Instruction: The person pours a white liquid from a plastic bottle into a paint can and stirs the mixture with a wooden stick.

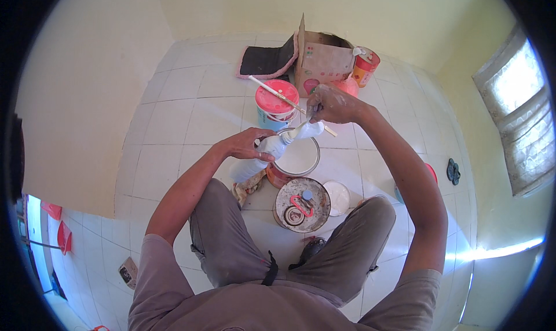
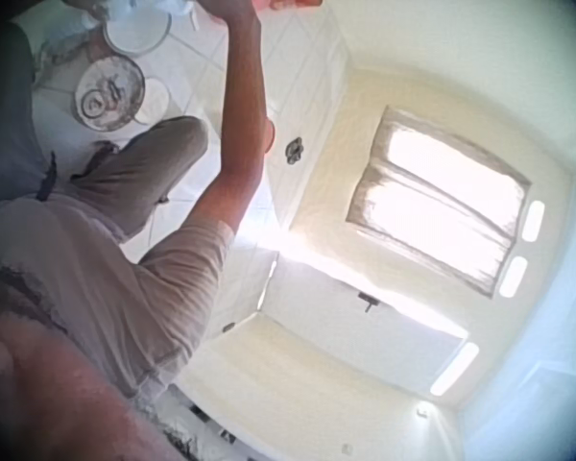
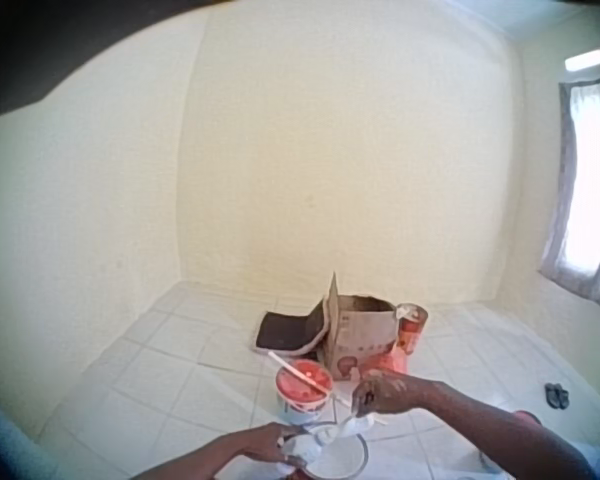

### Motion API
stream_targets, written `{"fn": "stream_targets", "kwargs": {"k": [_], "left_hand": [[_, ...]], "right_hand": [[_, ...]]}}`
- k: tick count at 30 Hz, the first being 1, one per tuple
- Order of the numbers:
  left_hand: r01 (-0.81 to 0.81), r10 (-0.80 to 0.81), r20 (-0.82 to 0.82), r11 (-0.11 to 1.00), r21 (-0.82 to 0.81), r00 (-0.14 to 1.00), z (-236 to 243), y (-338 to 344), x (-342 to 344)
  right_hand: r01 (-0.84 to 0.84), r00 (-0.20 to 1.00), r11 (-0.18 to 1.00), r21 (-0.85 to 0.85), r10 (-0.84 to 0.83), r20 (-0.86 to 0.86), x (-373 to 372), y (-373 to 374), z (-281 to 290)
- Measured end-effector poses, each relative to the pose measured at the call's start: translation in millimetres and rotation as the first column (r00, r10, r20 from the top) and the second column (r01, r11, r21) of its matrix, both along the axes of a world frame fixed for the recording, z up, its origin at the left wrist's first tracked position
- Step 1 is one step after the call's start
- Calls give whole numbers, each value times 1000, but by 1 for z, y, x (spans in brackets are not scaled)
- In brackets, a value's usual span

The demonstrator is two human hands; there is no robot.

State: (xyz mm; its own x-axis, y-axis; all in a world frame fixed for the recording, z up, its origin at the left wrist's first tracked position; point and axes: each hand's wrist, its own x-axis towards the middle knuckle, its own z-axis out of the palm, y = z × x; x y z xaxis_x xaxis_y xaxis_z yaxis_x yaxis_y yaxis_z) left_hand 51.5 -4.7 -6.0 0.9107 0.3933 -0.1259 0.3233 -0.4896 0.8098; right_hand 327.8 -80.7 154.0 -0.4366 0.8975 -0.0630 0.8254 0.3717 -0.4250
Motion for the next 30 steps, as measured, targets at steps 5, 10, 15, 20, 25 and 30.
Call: {"fn": "stream_targets", "kwargs": {"k": [5,10,15,20,25,30], "left_hand": [[0,1,13,1000,-24,1000,4,-3,1],[9,-9,16,1000,-18,1000,6,-3,2],[8,-7,26,1000,-23,1000,6,-4,1],[-2,2,24,1000,-4,1000,4,-3,2],[-11,11,18,1000,-21,1000,4,-3,2],[0,1,20,999,-39,1000,9,-4,3]], "right_hand": [[-56,997,994,96,49,67,-4,-1,7],[-32,997,998,59,28,69,-5,2,8],[5,999,1000,-22,-4,52,-9,4,16],[-99,984,983,158,73,161,-9,2,16],[-21,988,998,64,11,153,-13,4,18],[30,973,1000,-6,-28,231,-10,6,21]]}}
